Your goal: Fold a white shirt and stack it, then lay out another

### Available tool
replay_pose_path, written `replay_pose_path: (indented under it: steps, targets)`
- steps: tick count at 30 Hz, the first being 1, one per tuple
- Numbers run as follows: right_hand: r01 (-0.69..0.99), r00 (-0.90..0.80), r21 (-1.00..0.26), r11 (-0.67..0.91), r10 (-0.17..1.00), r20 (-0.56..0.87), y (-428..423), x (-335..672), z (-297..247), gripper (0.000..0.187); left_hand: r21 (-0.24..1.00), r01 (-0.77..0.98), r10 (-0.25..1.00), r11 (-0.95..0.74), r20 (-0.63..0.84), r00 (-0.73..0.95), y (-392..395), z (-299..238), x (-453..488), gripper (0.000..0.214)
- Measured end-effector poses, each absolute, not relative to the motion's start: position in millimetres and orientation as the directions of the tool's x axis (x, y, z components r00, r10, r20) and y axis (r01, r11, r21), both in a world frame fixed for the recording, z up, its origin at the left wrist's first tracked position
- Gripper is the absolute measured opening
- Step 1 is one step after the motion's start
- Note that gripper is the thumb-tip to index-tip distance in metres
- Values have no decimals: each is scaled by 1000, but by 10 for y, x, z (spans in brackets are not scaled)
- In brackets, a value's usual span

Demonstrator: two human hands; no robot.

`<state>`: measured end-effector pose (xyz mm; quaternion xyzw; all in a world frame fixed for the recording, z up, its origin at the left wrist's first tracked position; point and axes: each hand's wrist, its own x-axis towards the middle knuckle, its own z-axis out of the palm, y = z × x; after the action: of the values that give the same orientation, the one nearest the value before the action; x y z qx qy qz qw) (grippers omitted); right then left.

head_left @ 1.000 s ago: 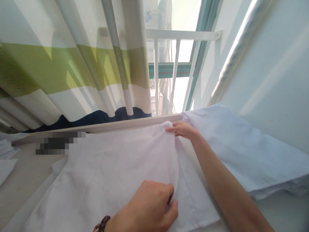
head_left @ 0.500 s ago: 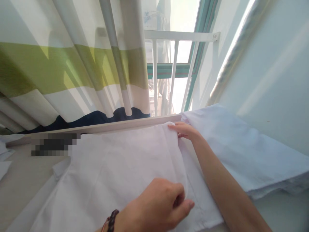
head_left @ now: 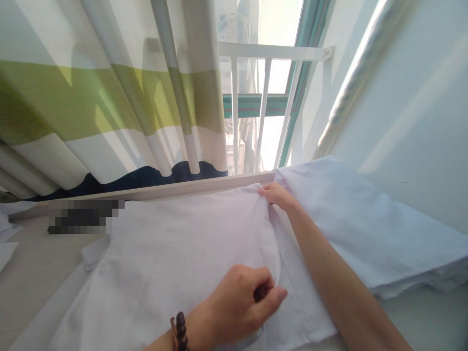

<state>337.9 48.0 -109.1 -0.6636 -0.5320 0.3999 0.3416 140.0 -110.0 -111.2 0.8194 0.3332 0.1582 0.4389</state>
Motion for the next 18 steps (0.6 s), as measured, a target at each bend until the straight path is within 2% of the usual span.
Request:
replay_pose_path:
  steps: [4, 9, 13, 16, 18]
  targets:
    - [459, 51, -870, -180, 983, -176, 457, 3385, -1038, 24, 769, 411, 689, -490, 52, 723, -1140, -843, 1456, 35]
    - [589, 81, -769, -248, 965, -249, 430, 3503, -954, 10, 706, 415, 653, -574, 89, 752, -1145, -834, 1601, 34]
    - [678, 99, -676, -288, 948, -303, 417, 3570, -906, 14, 614, 481, 615, -627, 11, 788, -1155, -1085, 1653, 33]
    - [733, 91, -615, -292, 937, -337, 400, 3560, -863, 18, 474, 539, 575, -696, -82, 814, -1189, -1203, 1657, 29]
    - [774, 74, -577, -262, 942, -328, 393, 3552, -831, 12, 384, 576, 575, -721, -132, 808, -1215, -1216, 1657, 28]
